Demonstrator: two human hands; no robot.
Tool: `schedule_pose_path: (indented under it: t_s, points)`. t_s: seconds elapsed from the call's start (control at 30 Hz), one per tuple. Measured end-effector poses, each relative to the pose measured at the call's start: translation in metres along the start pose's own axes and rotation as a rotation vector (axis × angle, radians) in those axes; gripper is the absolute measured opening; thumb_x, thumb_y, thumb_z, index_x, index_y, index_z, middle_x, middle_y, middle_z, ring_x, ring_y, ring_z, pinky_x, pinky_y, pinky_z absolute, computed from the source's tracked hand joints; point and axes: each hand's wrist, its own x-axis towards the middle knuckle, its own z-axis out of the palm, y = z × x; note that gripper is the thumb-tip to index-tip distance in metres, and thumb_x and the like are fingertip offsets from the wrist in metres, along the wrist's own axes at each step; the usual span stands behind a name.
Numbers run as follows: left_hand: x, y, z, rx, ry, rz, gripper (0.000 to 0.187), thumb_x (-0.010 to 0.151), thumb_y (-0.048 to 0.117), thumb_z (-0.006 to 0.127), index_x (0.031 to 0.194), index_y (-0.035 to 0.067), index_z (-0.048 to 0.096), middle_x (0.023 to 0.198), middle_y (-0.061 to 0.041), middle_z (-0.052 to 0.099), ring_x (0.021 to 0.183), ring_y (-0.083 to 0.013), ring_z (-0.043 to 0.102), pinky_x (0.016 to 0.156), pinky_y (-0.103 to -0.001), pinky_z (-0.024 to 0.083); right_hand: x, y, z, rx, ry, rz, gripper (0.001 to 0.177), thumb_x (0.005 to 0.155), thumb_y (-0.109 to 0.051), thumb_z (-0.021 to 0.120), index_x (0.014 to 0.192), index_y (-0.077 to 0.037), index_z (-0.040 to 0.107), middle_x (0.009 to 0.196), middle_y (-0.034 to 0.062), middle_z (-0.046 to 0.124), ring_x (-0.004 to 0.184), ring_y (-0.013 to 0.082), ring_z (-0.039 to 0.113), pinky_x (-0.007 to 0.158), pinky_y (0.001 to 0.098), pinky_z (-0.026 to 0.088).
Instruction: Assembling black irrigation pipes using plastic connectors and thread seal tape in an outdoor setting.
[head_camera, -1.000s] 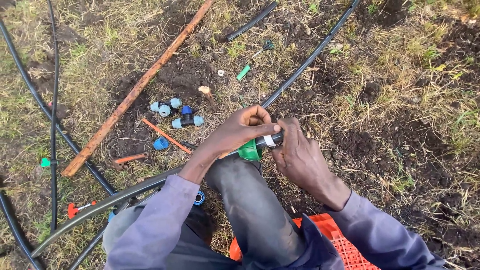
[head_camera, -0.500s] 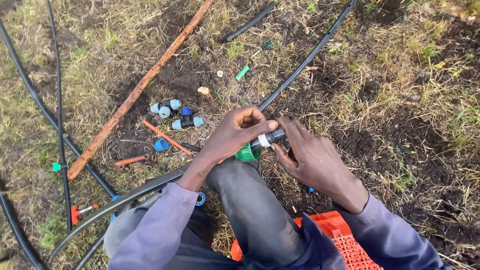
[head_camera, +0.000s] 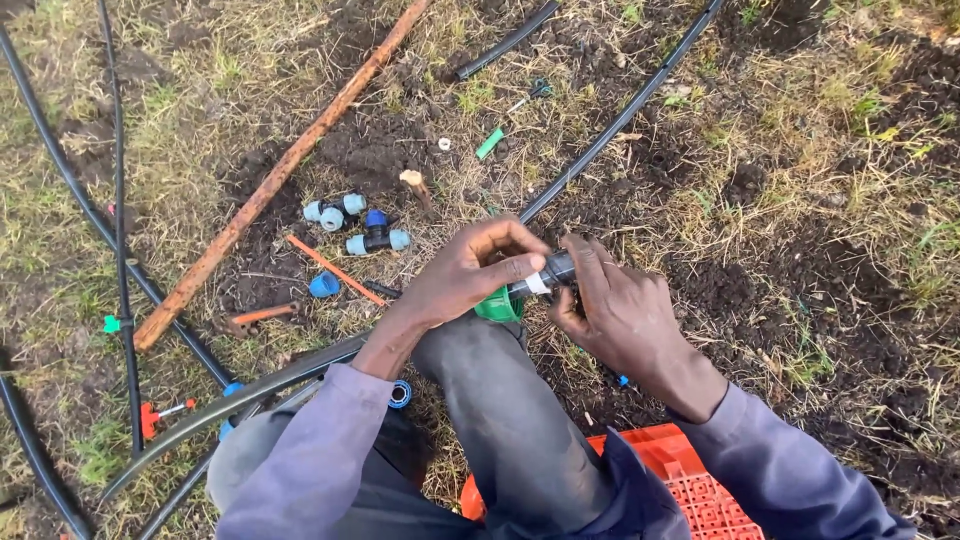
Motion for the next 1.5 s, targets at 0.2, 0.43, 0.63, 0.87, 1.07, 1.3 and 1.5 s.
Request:
schedule_pose_path:
  t_s: [0.2,0.43,0.63,0.87,1.07,1.3,1.5]
  points:
    - [0.006,-0.004,0.003,0.015,0.017,-0.03,0.019,0.086,0.016,0.075,0.102,0.007,0.068,0.082,-0.004,0.067,0.079,-0.0068,0.057,0.067,-0.02,0.043,0.0,0.0,0.007,-0.003,0.092,-0.039,0.053,0.086,-0.019,0.058,0.136,-0.002,0.05,0.081,0.0222,0.072,0.04,0.0221,0.063,0.039,0.0332,0.051]
    - [0.013,-0.003,0.003,-0.056,0.025,-0.09,0.019,0.091,0.023,0.072,0.101,0.007,0.068,0.087,-0.006,0.071,0.08,-0.0071,0.057,0.072,-0.023,0.044,0.0,0.0,0.011,0.037,0.145,-0.051,0.056,0.084,-0.012,0.056,0.138,0.001,0.051,0.072,0.0155,0.069,0.041,0.0178,0.061,0.04,0.0289,0.05]
    - [0.017,-0.008,-0.005,-0.085,-0.016,-0.168,0.023,0.089,0.024,0.078,0.102,0.007,0.069,0.092,-0.004,0.071,0.085,-0.0088,0.062,0.084,-0.027,0.049,-0.001,-0.004,0.012,0.045,0.147,-0.03,0.056,0.084,-0.013,0.055,0.138,0.001,0.05,0.069,0.013,0.068,0.042,0.0173,0.062,0.041,0.0294,0.052]
    - [0.016,-0.004,-0.012,-0.092,-0.118,-0.189,0.021,0.093,0.027,0.074,0.103,0.01,0.067,0.096,-0.005,0.067,0.093,-0.0135,0.061,0.092,-0.035,0.05,-0.004,-0.001,0.012,0.059,0.11,-0.009,0.051,0.087,-0.016,0.056,0.136,-0.001,0.051,0.072,0.0141,0.069,0.039,0.017,0.059,0.037,0.029,0.048]
    - [0.018,-0.017,-0.014,-0.111,-0.101,-0.194,0.02,0.091,0.028,0.075,0.095,0.011,0.064,0.102,-0.01,0.068,0.099,-0.0174,0.062,0.094,-0.038,0.049,-0.004,-0.002,0.014,0.099,0.122,-0.022,0.052,0.087,-0.014,0.057,0.136,0.001,0.051,0.072,0.0156,0.068,0.04,0.0183,0.059,0.037,0.0299,0.048]
    - [0.021,-0.013,-0.011,-0.149,-0.095,-0.19,0.019,0.088,0.023,0.079,0.09,0.012,0.063,0.1,-0.008,0.068,0.096,-0.0133,0.062,0.091,-0.035,0.051,-0.006,-0.002,0.016,0.119,0.201,-0.036,0.05,0.089,-0.014,0.055,0.137,0.001,0.052,0.081,0.0194,0.07,0.041,0.0174,0.06,0.039,0.0281,0.051]
    - [0.022,-0.025,-0.016,-0.179,-0.102,-0.146,0.02,0.088,0.024,0.079,0.088,0.011,0.064,0.101,-0.009,0.07,0.095,-0.0126,0.064,0.087,-0.031,0.054,-0.005,-0.001,0.02,0.125,0.2,-0.043,0.053,0.086,-0.014,0.055,0.136,0.002,0.052,0.084,0.0214,0.071,0.039,0.0175,0.059,0.038,0.03,0.049]
